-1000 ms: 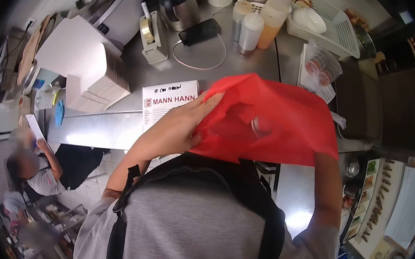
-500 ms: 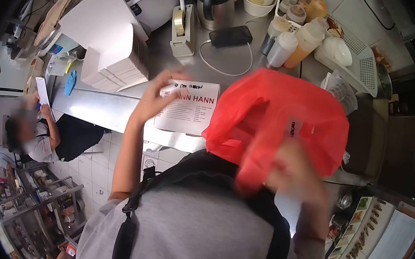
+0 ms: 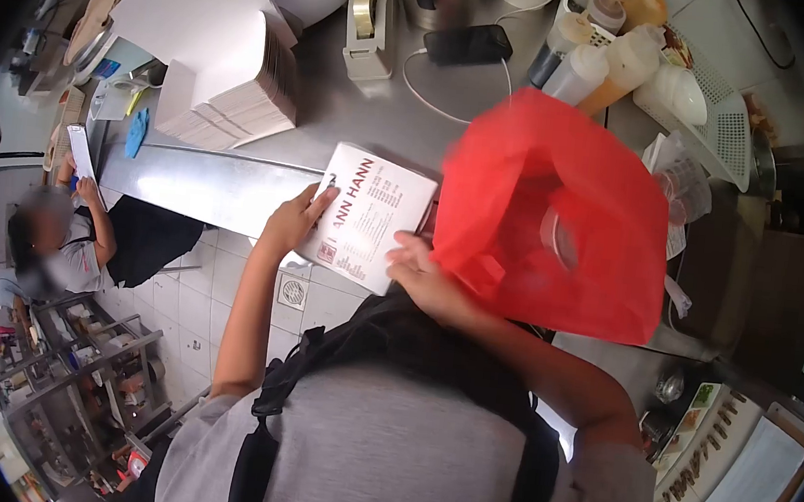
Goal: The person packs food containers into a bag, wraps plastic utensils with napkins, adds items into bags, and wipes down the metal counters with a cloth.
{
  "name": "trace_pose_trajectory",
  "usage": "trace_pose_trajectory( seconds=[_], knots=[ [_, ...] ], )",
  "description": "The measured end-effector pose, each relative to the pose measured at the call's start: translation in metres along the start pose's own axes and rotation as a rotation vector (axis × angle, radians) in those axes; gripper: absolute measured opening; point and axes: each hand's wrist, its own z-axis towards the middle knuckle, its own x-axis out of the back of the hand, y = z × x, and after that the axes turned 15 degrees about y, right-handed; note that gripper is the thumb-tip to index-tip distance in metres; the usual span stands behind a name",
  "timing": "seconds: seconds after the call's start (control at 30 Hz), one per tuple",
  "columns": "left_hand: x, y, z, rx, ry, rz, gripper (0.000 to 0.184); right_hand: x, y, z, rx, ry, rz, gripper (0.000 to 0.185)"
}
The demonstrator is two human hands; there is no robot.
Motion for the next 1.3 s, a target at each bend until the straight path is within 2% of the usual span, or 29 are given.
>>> trace_pose_trajectory(
  seconds=[0.03,0.17,0.27,0.4,0.5,0.57,0.63,0.67,0.7,0.73,0.83,0.87,0.93,1.1,1.17,1.2,1.27,1.3],
  knots=[
    [0.0,-0.004,-0.008,0.009,-0.011,-0.158,0.061,0.002,0.01,0.004,-0.013,0.125,0.031,0.049],
    [-0.023,-0.018,-0.022,0.124,-0.014,-0.488,0.061,0.004,0.034,0.036,0.216,0.505,0.014,0.047],
    [-0.043,-0.025,-0.025,0.196,0.017,-0.65,0.063,-0.003,0.028,0.053,0.316,0.276,-0.146,0.05],
    [-0.06,-0.037,-0.028,0.276,0.041,-0.864,0.068,-0.031,0.019,0.059,0.387,0.295,0.12,0.055],
    [-0.064,-0.057,-0.033,0.314,0.054,-1.065,0.073,-0.038,0.002,0.047,0.38,0.216,0.182,0.059],
    [-0.049,-0.069,-0.04,0.258,0.055,-1.25,0.077,-0.036,-0.024,0.031,0.427,0.127,0.188,0.063],
    [0.014,-0.023,-0.063,0.095,0.034,-1.324,0.083,-0.028,-0.073,0.002,0.487,0.071,0.218,0.066],
    [0.039,0.001,-0.072,0.014,0.015,-1.331,0.082,-0.025,-0.094,-0.015,0.511,0.046,0.23,0.068],
    [0.056,0.02,-0.079,-0.068,-0.005,-1.31,0.081,-0.022,-0.11,-0.03,0.487,0.095,0.319,0.069],
    [0.072,0.04,-0.083,-0.147,-0.028,-1.272,0.081,-0.015,-0.117,-0.033,0.557,0.091,0.457,0.067],
    [0.079,0.095,-0.076,-0.339,-0.103,-1.071,0.079,0.048,-0.134,-0.047,0.439,-0.267,0.762,0.048],
    [0.07,0.111,-0.07,-0.378,-0.118,-0.997,0.078,0.065,-0.135,-0.05,0.413,-0.313,0.835,0.048],
    [0.039,0.134,-0.059,-0.426,-0.129,-0.861,0.077,0.089,-0.127,-0.048,0.388,-0.209,0.933,0.048],
    [-0.044,0.158,-0.039,-0.415,-0.048,-0.598,0.073,0.118,-0.068,-0.08,0.263,0.329,0.902,0.048],
    [-0.061,0.157,-0.029,-0.383,-0.013,-0.546,0.072,0.122,-0.043,-0.092,0.189,0.268,0.885,0.048],
    [-0.065,0.156,-0.025,-0.368,-0.005,-0.535,0.071,0.129,-0.033,-0.089,0.166,0.16,0.879,0.046],
    [-0.07,0.153,-0.02,-0.352,0.005,-0.518,0.07,0.127,-0.018,-0.08,0.072,0.271,0.82,0.047],
    [-0.068,0.151,-0.018,-0.345,0.005,-0.516,0.069,0.132,-0.007,-0.073,0.017,0.24,0.805,0.047]
  ],
)
